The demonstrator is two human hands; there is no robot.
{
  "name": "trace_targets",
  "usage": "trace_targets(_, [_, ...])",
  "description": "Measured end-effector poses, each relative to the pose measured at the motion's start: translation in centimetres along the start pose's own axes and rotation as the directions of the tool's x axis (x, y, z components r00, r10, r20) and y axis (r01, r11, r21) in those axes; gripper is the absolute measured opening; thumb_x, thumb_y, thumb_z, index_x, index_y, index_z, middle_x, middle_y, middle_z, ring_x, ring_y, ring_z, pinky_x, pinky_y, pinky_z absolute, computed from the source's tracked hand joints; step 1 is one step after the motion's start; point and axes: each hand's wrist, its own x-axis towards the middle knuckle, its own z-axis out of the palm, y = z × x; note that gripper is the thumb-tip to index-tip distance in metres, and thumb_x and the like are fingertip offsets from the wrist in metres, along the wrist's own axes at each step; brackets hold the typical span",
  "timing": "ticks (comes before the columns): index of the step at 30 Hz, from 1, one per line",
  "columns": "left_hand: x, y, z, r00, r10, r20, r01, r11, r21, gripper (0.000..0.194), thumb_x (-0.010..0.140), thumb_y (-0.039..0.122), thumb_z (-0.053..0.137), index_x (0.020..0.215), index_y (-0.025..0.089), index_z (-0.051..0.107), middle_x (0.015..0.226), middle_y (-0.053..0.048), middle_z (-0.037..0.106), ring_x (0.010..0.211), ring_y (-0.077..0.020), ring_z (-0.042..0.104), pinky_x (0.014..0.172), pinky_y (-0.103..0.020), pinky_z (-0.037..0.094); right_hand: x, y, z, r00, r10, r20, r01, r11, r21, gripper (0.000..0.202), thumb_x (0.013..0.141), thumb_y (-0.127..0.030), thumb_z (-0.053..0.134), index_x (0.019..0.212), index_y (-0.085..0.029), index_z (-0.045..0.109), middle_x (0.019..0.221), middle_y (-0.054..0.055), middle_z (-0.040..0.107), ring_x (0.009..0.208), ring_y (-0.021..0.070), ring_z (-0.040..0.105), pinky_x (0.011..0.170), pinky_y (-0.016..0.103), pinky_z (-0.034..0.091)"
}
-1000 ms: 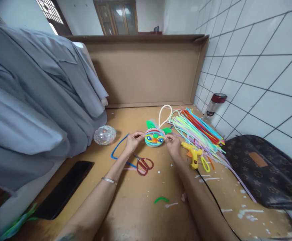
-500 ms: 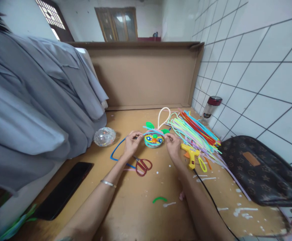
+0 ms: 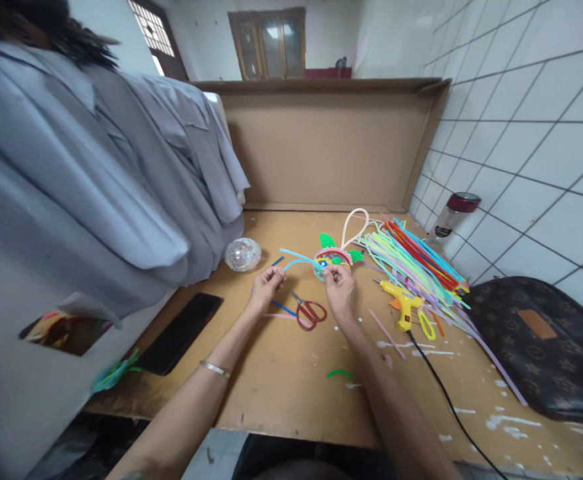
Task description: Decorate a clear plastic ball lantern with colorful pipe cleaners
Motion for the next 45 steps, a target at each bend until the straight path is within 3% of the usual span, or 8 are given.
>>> trace_targets(13, [-0.4,-0.8,-2.9,1.0,0.023,-0.013,-0.02,0.975,0.22,0.013,0.072,0.027,0.063,0.064,0.016,0.063,0.056,0.002,0.057,0.053,-0.0105,0.046,0.054,-0.022,0.036,-1.1,0.4,3.2,0.991,0.074,-0.108,-0.064,0.994,0.09,0.033,0.069,-0.05,0.062,0.077,-0.019,0.059,0.064,0.0,0.058,0.056,0.0127,0.052,0.055,0.026,0.045])
trace_targets(19, [0.0,-0.6,-3.6,0.993,0.034,-0.116,-0.016,0.988,0.151,0.018,0.075,0.029,0.06,0.062,0.017,0.059,0.054,0.003,0.053,0.053,-0.0103,0.043,0.054,-0.022,0.034,-1.9,0.5,2.2,0.989,-0.057,0.14,0.08,0.983,-0.167,0.024,0.077,-0.043,0.056,0.08,-0.019,0.061,0.072,0.003,0.063,0.065,0.0162,0.057,0.063,0.028,0.046])
trace_targets(24, [0.3,-0.7,-3.5,0.984,-0.056,-0.168,0.047,0.997,-0.058,0.019,0.075,0.033,0.061,0.065,0.017,0.055,0.052,0.005,0.047,0.046,-0.0074,0.037,0.049,-0.021,0.029,-3.2,-0.6,1.6,0.828,0.158,0.538,0.35,0.603,-0.717,0.008,0.075,-0.026,0.061,0.073,-0.019,0.065,0.07,0.006,0.068,0.066,0.0181,0.06,0.06,0.027,0.037])
trace_targets(27, [0.3,-0.6,-3.4,0.981,-0.099,-0.17,0.072,0.985,-0.158,0.021,0.074,0.033,0.064,0.067,0.017,0.054,0.056,0.004,0.051,0.047,-0.0062,0.039,0.048,-0.02,0.031,-3.9,-1.7,1.8,0.764,0.236,0.6,0.489,0.395,-0.778,0.012,0.081,-0.021,0.057,0.081,-0.017,0.069,0.084,0.013,0.072,0.075,0.021,0.065,0.061,0.028,0.036])
trace_targets(31, [0.3,-0.3,-3.0,0.973,-0.175,-0.152,0.125,0.949,-0.291,0.023,0.07,0.033,0.07,0.07,0.016,0.054,0.063,0.002,0.056,0.048,-0.0045,0.041,0.048,-0.02,0.033,-4.4,-2.6,1.9,0.744,0.277,0.608,0.526,0.318,-0.789,0.019,0.083,-0.019,0.054,0.091,-0.017,0.071,0.096,0.016,0.072,0.079,0.0233,0.068,0.062,0.029,0.037])
trace_targets(34, [0.1,-0.1,-2.5,0.97,-0.22,-0.102,0.167,0.909,-0.381,0.027,0.066,0.032,0.075,0.071,0.015,0.054,0.065,0.002,0.057,0.049,-0.0037,0.043,0.047,-0.019,0.033,-4.0,-2.4,1.6,0.799,0.233,0.554,0.445,0.389,-0.807,0.018,0.081,-0.022,0.056,0.089,-0.018,0.072,0.089,0.014,0.072,0.075,0.0231,0.066,0.062,0.029,0.039])
trace_targets(40, [-0.4,0.0,-1.7,0.964,-0.261,-0.043,0.215,0.868,-0.448,0.04,0.059,0.037,0.082,0.081,0.016,0.056,0.065,0.003,0.058,0.047,-0.0032,0.043,0.044,-0.017,0.028,-2.5,-0.1,1.8,0.897,0.148,0.417,-0.001,0.943,-0.332,0.035,0.065,-0.027,0.064,0.098,-0.019,0.071,0.072,0.002,0.066,0.064,0.0168,0.059,0.06,0.027,0.045])
trace_targets(45, [-0.6,0.3,-1.4,0.963,-0.268,-0.009,0.233,0.853,-0.467,0.049,0.054,0.04,0.085,0.086,0.017,0.055,0.061,0.005,0.058,0.042,-0.0021,0.037,0.042,-0.017,0.021,-2.5,1.1,2.3,0.882,0.181,0.434,-0.197,0.98,-0.009,0.049,0.056,-0.04,0.076,0.1,-0.017,0.072,0.069,0.0,0.064,0.059,0.013,0.055,0.056,0.025,0.046])
